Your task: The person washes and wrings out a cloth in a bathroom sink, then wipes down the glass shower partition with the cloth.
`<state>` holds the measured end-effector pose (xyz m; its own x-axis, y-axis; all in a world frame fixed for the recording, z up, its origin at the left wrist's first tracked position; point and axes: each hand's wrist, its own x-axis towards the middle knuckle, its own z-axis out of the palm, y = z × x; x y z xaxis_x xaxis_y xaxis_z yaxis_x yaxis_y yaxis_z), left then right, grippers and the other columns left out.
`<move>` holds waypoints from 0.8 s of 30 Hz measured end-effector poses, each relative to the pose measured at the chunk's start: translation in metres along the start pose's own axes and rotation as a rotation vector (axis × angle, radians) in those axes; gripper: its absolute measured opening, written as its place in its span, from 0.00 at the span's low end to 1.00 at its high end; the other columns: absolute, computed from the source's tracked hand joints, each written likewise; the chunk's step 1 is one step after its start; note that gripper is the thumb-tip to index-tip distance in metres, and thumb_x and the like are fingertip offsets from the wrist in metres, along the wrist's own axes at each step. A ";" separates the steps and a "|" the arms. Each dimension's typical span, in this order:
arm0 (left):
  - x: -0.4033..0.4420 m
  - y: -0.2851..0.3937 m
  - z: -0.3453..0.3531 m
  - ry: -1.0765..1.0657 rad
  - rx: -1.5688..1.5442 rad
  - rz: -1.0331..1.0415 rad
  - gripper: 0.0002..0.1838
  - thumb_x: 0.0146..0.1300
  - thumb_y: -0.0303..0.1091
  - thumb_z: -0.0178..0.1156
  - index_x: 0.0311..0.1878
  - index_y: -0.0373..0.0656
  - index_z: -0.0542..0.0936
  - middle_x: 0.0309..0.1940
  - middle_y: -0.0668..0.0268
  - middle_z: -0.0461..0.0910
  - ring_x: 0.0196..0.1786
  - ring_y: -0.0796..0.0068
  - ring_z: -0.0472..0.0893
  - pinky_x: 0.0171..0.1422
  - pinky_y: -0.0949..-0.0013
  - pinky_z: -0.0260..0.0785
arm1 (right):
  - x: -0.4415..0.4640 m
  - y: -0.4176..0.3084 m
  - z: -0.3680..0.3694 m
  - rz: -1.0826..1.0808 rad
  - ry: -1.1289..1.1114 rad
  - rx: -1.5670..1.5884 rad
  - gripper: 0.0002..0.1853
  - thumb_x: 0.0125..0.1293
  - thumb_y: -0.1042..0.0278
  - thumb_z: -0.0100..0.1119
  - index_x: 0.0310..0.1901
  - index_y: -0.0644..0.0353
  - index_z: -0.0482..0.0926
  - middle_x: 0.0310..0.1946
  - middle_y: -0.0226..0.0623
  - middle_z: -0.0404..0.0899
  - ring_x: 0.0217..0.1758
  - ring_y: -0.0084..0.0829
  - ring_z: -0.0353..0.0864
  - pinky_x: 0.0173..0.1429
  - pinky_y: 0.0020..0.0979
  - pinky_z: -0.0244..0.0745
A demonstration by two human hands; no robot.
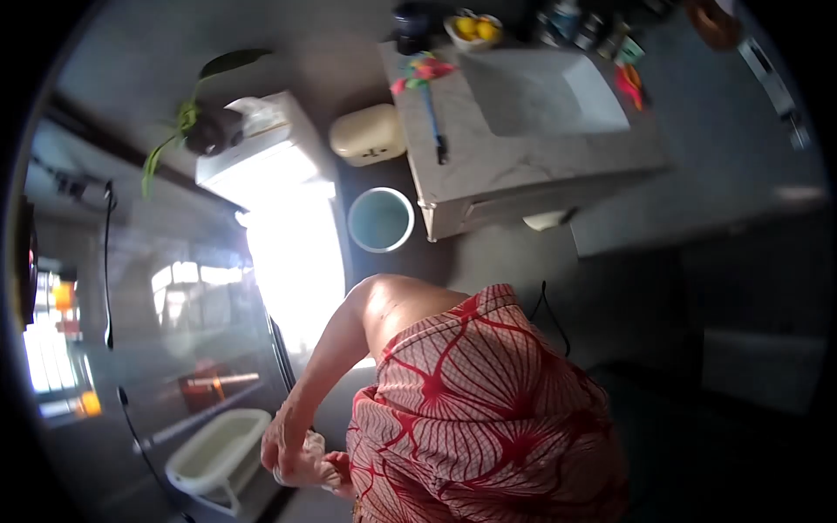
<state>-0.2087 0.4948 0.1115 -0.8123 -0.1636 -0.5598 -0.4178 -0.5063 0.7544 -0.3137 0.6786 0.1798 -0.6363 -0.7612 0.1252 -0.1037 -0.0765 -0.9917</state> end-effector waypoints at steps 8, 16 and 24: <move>0.086 0.040 0.088 -0.176 0.368 0.086 0.21 0.60 0.39 0.50 0.56 0.43 0.65 0.48 0.55 0.69 0.44 0.67 0.73 0.43 0.68 0.67 | 0.022 0.079 -0.072 0.369 0.130 -0.717 0.14 0.49 0.59 0.55 0.36 0.56 0.79 0.32 0.41 0.78 0.36 0.40 0.76 0.38 0.38 0.69; 0.142 0.103 0.099 -0.310 0.447 0.174 0.24 0.60 0.32 0.49 0.60 0.43 0.60 0.53 0.53 0.65 0.51 0.64 0.69 0.52 0.66 0.65 | 0.087 0.077 -0.082 0.109 0.297 -0.407 0.13 0.52 0.61 0.55 0.35 0.60 0.79 0.26 0.39 0.78 0.32 0.34 0.78 0.34 0.32 0.71; 0.226 0.246 0.032 -0.585 0.067 -0.101 0.24 0.58 0.23 0.48 0.60 0.44 0.60 0.52 0.55 0.67 0.52 0.63 0.71 0.52 0.65 0.69 | 0.207 0.047 -0.083 0.139 0.621 0.069 0.18 0.59 0.55 0.52 0.43 0.62 0.74 0.35 0.41 0.76 0.42 0.32 0.74 0.47 0.31 0.66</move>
<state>-0.5082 0.3597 0.1818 -0.8487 0.3852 -0.3624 -0.5138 -0.4379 0.7377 -0.5139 0.5715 0.1616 -0.9669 -0.2535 -0.0309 0.0479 -0.0610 -0.9970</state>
